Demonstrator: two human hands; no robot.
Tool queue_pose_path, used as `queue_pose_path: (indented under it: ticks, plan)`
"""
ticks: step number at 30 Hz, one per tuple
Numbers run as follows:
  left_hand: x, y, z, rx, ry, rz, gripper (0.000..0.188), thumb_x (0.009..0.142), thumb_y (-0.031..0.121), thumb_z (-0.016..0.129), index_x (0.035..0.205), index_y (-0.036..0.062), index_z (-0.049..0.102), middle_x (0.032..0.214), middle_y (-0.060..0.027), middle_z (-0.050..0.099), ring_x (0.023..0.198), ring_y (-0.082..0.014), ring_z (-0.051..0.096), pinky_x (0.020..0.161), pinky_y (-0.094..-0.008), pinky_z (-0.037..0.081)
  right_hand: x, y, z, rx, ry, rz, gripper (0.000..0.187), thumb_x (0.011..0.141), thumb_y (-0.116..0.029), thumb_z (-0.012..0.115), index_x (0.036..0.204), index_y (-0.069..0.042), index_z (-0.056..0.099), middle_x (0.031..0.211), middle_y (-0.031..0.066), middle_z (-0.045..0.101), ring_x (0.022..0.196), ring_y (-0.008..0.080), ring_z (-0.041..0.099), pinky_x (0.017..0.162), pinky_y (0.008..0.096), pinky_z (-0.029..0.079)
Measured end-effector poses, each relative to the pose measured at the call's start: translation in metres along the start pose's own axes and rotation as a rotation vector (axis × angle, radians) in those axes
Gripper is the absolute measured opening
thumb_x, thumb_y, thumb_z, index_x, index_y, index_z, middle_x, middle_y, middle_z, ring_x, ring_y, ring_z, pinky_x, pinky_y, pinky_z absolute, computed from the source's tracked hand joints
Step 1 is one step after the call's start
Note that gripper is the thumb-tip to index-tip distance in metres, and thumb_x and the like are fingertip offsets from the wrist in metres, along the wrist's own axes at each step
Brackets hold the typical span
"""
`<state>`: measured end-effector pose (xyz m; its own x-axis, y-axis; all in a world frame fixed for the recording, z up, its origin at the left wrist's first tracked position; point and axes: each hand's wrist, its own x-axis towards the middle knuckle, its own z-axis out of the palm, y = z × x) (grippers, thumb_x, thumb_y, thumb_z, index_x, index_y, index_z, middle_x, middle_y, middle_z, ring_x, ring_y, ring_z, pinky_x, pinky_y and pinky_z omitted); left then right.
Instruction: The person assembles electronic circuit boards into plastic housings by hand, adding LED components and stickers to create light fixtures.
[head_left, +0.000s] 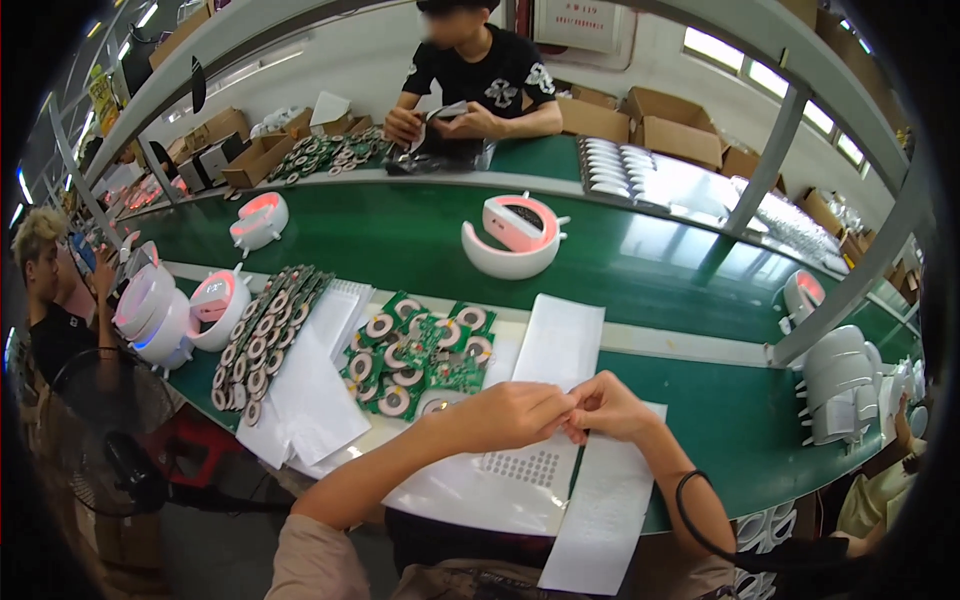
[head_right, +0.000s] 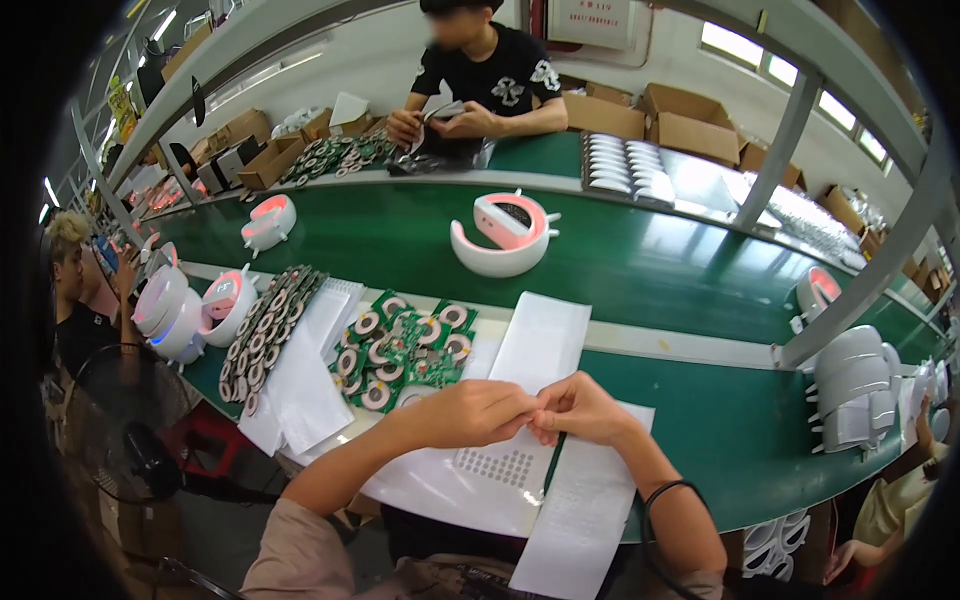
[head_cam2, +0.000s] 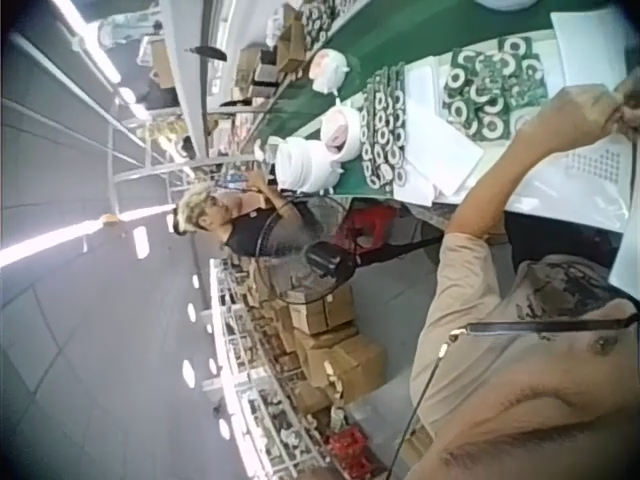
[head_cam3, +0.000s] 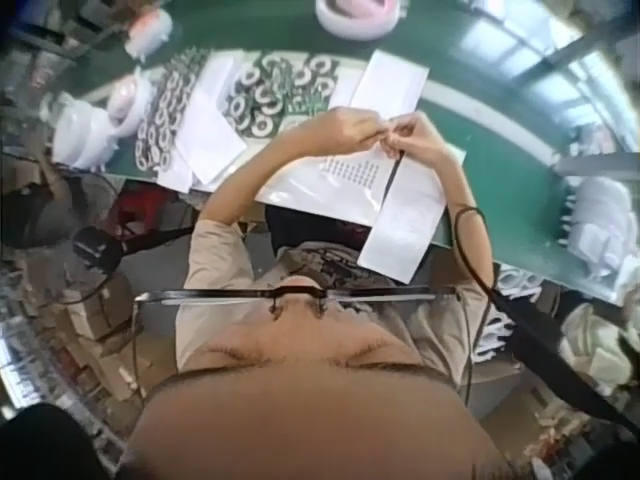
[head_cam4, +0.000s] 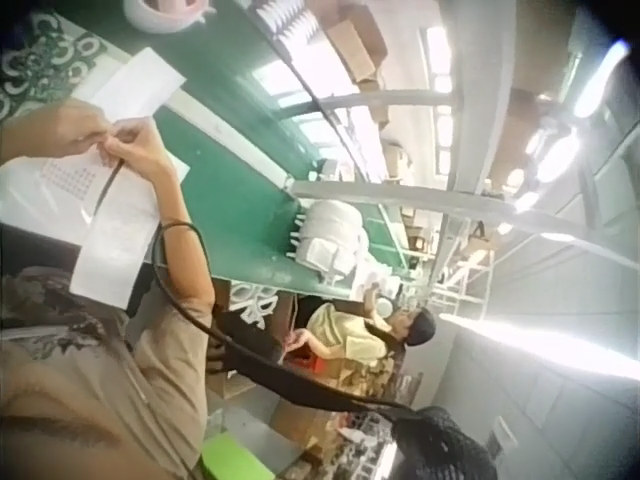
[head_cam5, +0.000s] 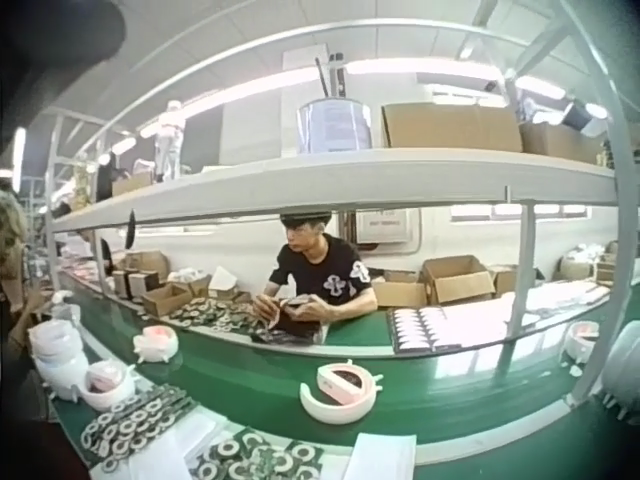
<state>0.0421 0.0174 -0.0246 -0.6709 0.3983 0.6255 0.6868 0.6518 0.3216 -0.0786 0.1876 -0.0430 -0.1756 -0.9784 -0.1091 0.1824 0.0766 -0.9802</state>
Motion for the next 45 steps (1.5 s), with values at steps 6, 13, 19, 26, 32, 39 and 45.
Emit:
queue_pose_path:
  ticks: [6, 13, 19, 26, 32, 39, 45]
  plan:
    - [0.000, 0.007, -0.003, 0.010, 0.001, -0.009, 0.017, 0.073, 0.000, 0.062, 0.087, 0.0025, 0.052, 0.072, -0.0094, 0.056, 0.064, -0.0260, 0.058, 0.056, -0.0332, 0.048, -0.002, 0.002, 0.006, 0.064, -0.045, -0.007, 0.020, 0.084, -0.016, 0.064, 0.082, 0.004, 0.062, 0.073, 0.0075, 0.062, 0.061, 0.0105, 0.058, 0.046, 0.0212, 0.046]
    - [0.006, -0.002, -0.008, -0.007, -0.017, -0.043, 0.017, 0.073, 0.002, 0.060, 0.085, 0.0027, 0.049, 0.076, -0.0092, 0.057, 0.069, -0.0259, 0.060, 0.061, -0.0345, 0.049, 0.004, -0.011, 0.002, -0.029, 0.064, -0.019, 0.019, 0.083, -0.015, 0.065, 0.083, 0.004, 0.063, 0.072, 0.0083, 0.061, 0.058, 0.0108, 0.058, 0.042, 0.0211, 0.045]
    - [0.003, -0.005, -0.005, 0.026, 0.008, -0.065, 0.020, 0.072, -0.003, 0.062, 0.088, 0.0030, 0.051, 0.072, -0.0070, 0.057, 0.062, -0.0230, 0.059, 0.055, -0.0317, 0.048, 0.001, -0.021, -0.001, -0.040, 0.101, -0.079, 0.011, 0.084, -0.007, 0.060, 0.083, 0.004, 0.062, 0.073, 0.0083, 0.061, 0.061, 0.0115, 0.058, 0.046, 0.0220, 0.046]
    - [0.001, -0.012, -0.005, -0.043, 0.014, -0.254, 0.018, 0.075, -0.002, 0.061, 0.089, 0.0028, 0.050, 0.072, -0.0067, 0.056, 0.060, -0.0196, 0.058, 0.056, -0.0295, 0.047, -0.004, -0.017, -0.021, -0.042, 0.402, -0.106, 0.019, 0.086, -0.016, 0.060, 0.079, 0.001, 0.061, 0.072, 0.0051, 0.060, 0.060, 0.0082, 0.055, 0.048, 0.0204, 0.042]
    - [-0.006, -0.025, 0.004, -0.171, 0.092, -0.497, 0.007, 0.083, 0.002, 0.055, 0.087, -0.0002, 0.050, 0.072, -0.0077, 0.059, 0.060, -0.0156, 0.058, 0.057, -0.0269, 0.046, 0.015, -0.006, -0.048, -0.294, 0.731, -0.302, 0.017, 0.084, -0.016, 0.061, 0.080, 0.000, 0.061, 0.072, 0.0028, 0.059, 0.061, 0.0094, 0.054, 0.056, 0.0224, 0.045]
    - [-0.002, -0.027, 0.011, -0.362, 0.106, -0.669, 0.008, 0.087, 0.007, 0.049, 0.089, -0.0012, 0.050, 0.072, -0.0096, 0.061, 0.063, -0.0190, 0.059, 0.059, -0.0290, 0.047, 0.032, -0.027, -0.070, -1.196, 0.911, -0.431, 0.041, 0.074, -0.001, 0.060, 0.113, -0.009, 0.051, 0.106, 0.0115, 0.051, 0.107, 0.0289, 0.046, 0.088, 0.0370, 0.039]
    - [-0.004, -0.028, 0.008, -0.359, 0.081, -0.669, 0.008, 0.087, 0.007, 0.049, 0.088, -0.0012, 0.051, 0.073, -0.0091, 0.061, 0.062, -0.0178, 0.059, 0.059, -0.0279, 0.047, 0.063, -0.026, -0.101, -1.738, 0.784, -0.386, 0.047, 0.071, -0.010, 0.069, 0.114, -0.012, 0.050, 0.115, 0.0082, 0.045, 0.113, 0.0279, 0.042, 0.093, 0.0413, 0.035]
